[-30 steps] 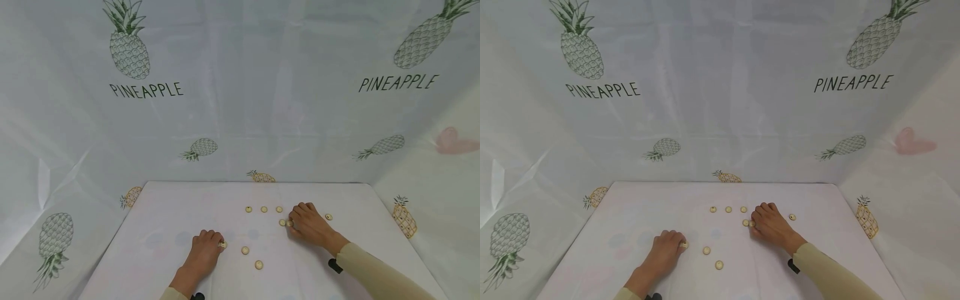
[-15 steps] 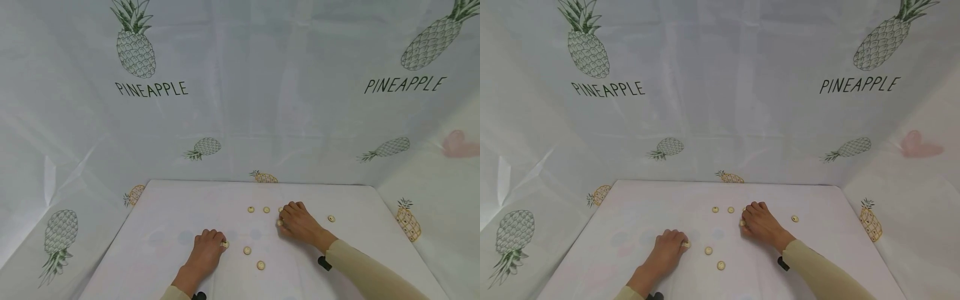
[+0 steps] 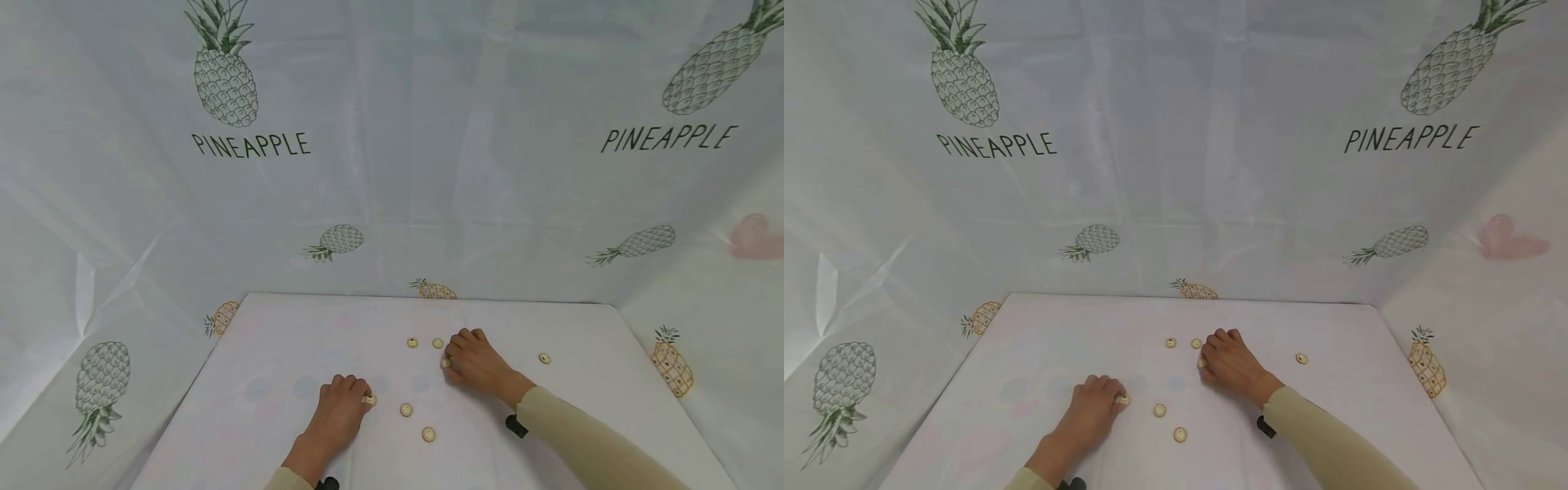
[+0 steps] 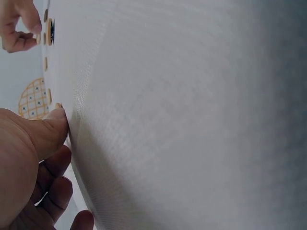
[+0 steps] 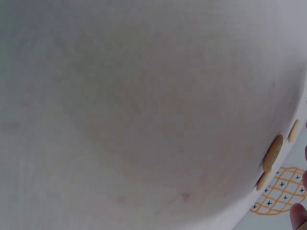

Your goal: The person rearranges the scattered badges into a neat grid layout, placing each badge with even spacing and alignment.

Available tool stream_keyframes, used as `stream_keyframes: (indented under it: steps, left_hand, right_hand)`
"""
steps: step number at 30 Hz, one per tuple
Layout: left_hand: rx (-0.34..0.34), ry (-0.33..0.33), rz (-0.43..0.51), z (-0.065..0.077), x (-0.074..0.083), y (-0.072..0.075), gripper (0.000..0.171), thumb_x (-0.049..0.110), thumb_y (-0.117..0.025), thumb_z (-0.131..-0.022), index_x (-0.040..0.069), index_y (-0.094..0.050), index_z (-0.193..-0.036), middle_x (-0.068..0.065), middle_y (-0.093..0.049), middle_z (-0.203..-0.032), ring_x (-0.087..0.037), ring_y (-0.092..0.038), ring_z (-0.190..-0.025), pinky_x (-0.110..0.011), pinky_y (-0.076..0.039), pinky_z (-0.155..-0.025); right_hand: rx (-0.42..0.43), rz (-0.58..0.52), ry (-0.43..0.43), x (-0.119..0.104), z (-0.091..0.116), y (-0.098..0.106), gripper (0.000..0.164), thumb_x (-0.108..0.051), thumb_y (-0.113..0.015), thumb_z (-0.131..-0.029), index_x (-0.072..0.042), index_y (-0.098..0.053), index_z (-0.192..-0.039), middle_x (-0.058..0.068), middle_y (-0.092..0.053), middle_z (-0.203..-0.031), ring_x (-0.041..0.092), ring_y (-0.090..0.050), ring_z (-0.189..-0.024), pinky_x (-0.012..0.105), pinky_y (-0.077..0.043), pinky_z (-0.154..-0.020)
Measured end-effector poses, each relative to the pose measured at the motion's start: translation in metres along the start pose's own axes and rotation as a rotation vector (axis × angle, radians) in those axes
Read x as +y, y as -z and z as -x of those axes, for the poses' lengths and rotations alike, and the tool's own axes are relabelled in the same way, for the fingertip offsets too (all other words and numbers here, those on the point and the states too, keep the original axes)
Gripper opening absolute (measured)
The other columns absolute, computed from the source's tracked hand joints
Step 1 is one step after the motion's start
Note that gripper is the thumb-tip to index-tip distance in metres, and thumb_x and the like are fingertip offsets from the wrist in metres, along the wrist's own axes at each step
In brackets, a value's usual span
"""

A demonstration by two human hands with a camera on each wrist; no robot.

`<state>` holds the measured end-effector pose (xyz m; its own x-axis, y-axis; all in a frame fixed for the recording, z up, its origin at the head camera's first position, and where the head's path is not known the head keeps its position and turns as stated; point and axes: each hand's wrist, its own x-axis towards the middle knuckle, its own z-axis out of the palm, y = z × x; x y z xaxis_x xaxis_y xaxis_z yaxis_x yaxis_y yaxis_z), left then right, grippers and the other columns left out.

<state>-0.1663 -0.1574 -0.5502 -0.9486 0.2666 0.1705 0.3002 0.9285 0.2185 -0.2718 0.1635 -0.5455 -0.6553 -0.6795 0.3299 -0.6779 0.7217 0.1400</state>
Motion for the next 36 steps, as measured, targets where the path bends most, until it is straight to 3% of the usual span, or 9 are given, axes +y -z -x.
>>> stream_keyframes:
  steps: [21, 36]
  left_hand:
    - [0.0, -0.004, 0.021, 0.0, -0.0004, 0.0007, 0.016, 0.025, -0.08, -0.093, 0.019, -0.068, -0.102, 0.004, -0.064, -0.099, -0.017, -0.052, -0.093, -0.043, -0.045, -0.079]
    - [-0.008, 0.025, 0.0, -0.0016, 0.0036, 0.0012, 0.016, 0.025, -0.08, -0.093, 0.018, -0.069, -0.102, 0.003, -0.064, -0.098, -0.017, -0.053, -0.092, -0.043, -0.046, -0.079]
  right_hand:
    - [-0.049, -0.041, -0.023, -0.0076, -0.0046, -0.0035, 0.019, -0.037, -0.074, -0.095, -0.018, -0.072, -0.096, -0.005, -0.065, -0.096, 0.018, -0.053, -0.095, 0.045, -0.043, -0.092]
    - [0.021, -0.023, 0.002, -0.0068, -0.0038, -0.007, 0.02, -0.036, -0.078, -0.093, -0.018, -0.071, -0.091, -0.005, -0.066, -0.092, 0.018, -0.054, -0.092, 0.044, -0.044, -0.089]
